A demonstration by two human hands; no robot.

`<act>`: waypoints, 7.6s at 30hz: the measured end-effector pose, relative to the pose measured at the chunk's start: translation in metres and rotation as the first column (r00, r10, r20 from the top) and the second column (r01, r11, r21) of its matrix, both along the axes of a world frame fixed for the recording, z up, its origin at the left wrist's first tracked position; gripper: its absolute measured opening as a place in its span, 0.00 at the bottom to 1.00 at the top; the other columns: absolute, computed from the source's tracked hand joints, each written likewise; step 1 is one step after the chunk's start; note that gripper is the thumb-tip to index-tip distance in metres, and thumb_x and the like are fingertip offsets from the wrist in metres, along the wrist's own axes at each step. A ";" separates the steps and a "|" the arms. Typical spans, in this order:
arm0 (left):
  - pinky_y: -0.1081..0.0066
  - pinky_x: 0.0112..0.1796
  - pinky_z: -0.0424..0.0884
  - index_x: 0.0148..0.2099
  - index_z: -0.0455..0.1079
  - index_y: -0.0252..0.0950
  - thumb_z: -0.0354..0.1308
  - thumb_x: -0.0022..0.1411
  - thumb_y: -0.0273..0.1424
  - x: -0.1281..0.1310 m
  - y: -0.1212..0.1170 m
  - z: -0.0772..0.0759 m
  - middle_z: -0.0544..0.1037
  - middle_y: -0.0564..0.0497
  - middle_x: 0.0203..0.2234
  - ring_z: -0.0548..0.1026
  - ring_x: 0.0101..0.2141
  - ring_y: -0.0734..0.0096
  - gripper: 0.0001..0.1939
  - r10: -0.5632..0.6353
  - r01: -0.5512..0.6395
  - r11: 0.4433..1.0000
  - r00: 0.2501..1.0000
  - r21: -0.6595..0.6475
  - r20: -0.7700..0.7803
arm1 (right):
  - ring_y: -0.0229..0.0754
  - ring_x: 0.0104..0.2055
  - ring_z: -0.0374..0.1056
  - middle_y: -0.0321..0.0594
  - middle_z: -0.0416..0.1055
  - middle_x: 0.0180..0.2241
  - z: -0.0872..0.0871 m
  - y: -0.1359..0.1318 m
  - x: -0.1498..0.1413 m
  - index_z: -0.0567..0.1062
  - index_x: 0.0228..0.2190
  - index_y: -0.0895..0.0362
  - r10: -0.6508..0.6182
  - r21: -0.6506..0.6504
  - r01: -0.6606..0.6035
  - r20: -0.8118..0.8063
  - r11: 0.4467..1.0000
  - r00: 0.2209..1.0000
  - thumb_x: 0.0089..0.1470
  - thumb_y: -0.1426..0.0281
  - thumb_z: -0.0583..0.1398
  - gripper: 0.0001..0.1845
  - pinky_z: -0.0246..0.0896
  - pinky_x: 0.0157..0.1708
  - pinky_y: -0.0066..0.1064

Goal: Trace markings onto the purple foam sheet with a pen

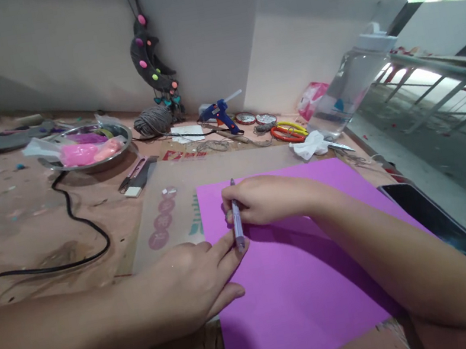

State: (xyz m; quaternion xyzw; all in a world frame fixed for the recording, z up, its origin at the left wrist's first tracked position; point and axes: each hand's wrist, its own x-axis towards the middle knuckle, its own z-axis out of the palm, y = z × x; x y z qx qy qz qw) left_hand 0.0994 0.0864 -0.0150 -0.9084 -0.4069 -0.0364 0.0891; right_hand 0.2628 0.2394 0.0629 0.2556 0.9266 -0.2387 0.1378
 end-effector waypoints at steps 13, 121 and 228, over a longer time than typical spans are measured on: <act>0.58 0.27 0.74 0.67 0.67 0.31 0.56 0.74 0.48 -0.004 0.013 0.025 0.81 0.39 0.53 0.83 0.31 0.56 0.30 0.021 0.007 0.930 0.997 -0.366 0.074 | 0.40 0.36 0.75 0.36 0.82 0.39 -0.010 -0.002 -0.007 0.77 0.38 0.52 -0.054 0.001 0.054 -0.059 0.999 0.997 0.59 0.75 0.57 0.09 0.61 0.35 0.30; 0.51 0.66 0.63 0.65 0.72 0.32 0.52 0.76 0.44 -0.050 0.073 0.005 0.75 0.35 0.64 0.69 0.67 0.47 0.27 0.313 -0.251 0.939 0.907 -0.236 0.283 | 0.34 0.14 0.60 0.29 0.69 0.20 -0.072 0.039 0.017 0.69 0.35 0.53 -0.703 -0.474 0.543 -0.608 0.693 0.368 0.49 0.51 0.69 0.23 0.52 0.13 0.26; 0.56 0.55 0.69 0.42 0.83 0.40 0.57 0.67 0.27 -0.097 0.116 -0.010 0.80 0.48 0.41 0.76 0.48 0.57 0.12 0.273 -0.206 0.961 0.794 -0.183 0.543 | 0.36 0.21 0.64 0.28 0.70 0.18 -0.061 0.014 -0.055 0.63 0.25 0.51 -0.511 -0.239 0.474 -0.610 0.847 0.606 0.57 0.57 0.65 0.19 0.55 0.27 0.30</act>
